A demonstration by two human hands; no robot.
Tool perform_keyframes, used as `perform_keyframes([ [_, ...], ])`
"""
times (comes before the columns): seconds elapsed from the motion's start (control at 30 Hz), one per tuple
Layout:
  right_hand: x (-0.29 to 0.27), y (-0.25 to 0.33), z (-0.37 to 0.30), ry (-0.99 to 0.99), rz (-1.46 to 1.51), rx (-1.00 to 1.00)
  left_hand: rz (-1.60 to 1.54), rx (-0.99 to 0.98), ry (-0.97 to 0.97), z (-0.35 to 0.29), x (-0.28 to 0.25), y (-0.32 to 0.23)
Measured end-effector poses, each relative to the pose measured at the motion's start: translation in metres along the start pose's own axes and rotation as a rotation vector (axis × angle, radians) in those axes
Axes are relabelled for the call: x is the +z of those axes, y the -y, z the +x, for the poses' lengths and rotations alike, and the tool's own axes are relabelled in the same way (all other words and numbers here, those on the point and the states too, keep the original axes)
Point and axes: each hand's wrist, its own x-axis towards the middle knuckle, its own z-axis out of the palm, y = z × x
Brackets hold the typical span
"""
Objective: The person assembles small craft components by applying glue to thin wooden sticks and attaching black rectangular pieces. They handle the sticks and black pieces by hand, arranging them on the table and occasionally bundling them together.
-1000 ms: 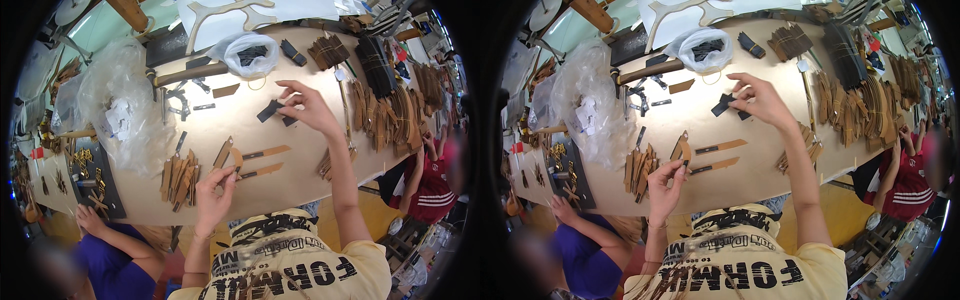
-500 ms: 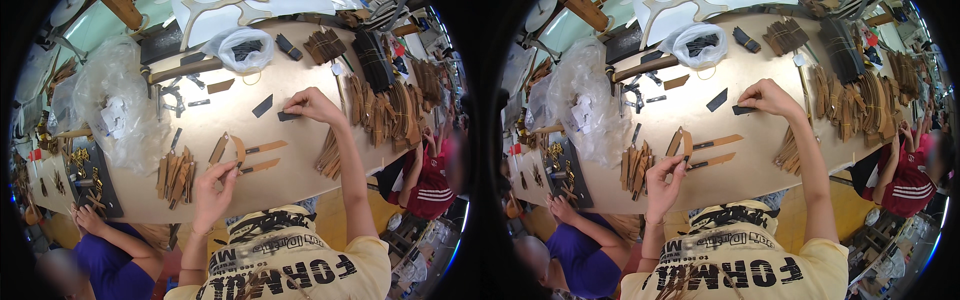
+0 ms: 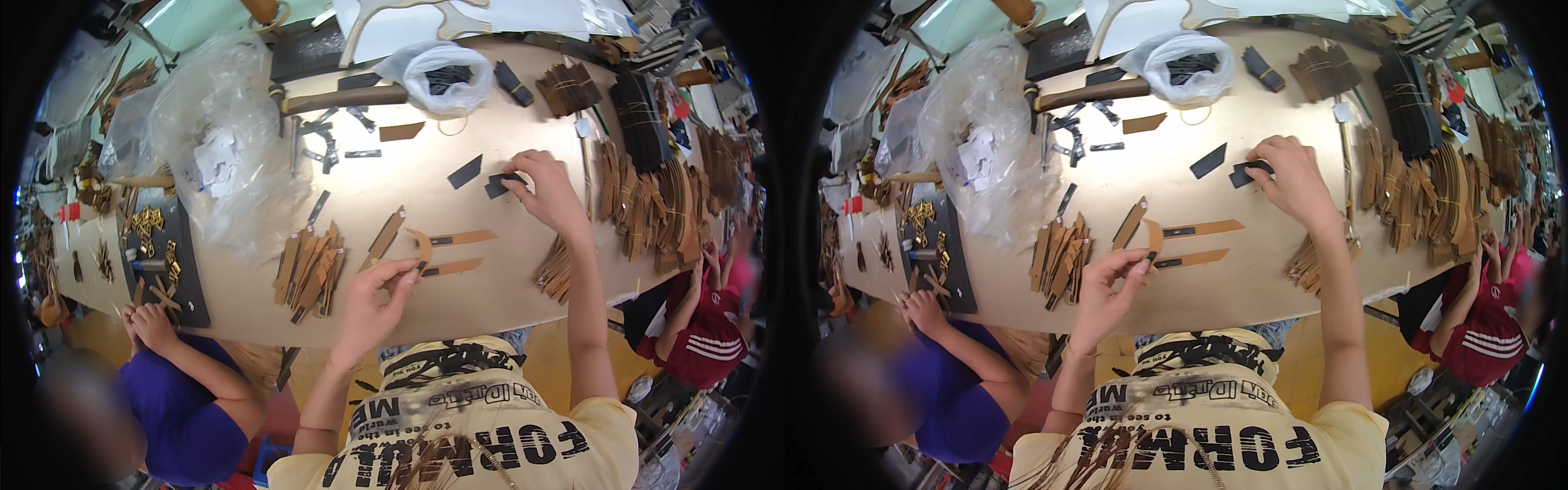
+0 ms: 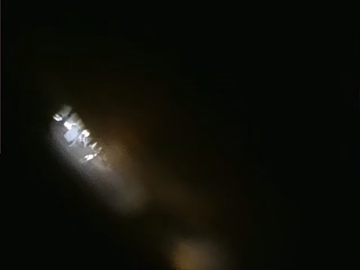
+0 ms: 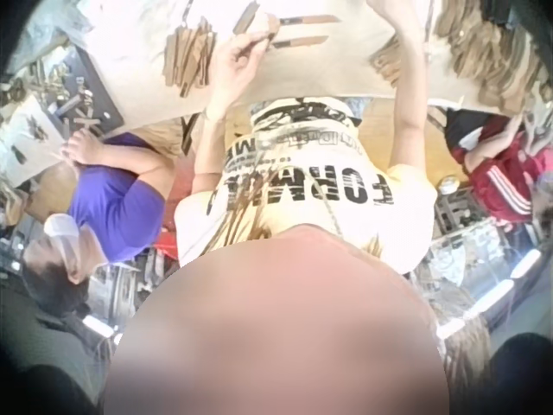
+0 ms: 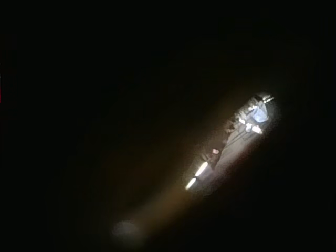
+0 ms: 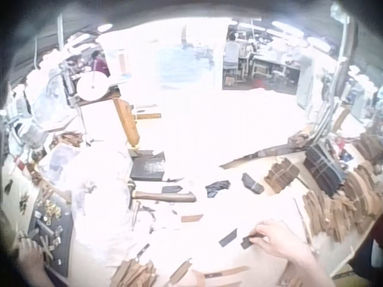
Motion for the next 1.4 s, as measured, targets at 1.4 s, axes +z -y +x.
perform_keyframes([
  [1.4, 0.077, 0.081, -0.087, -0.306, 0.119, -0.048, 0.708, 0.267, -0.295, 0.024, -0.018, 0.032],
])
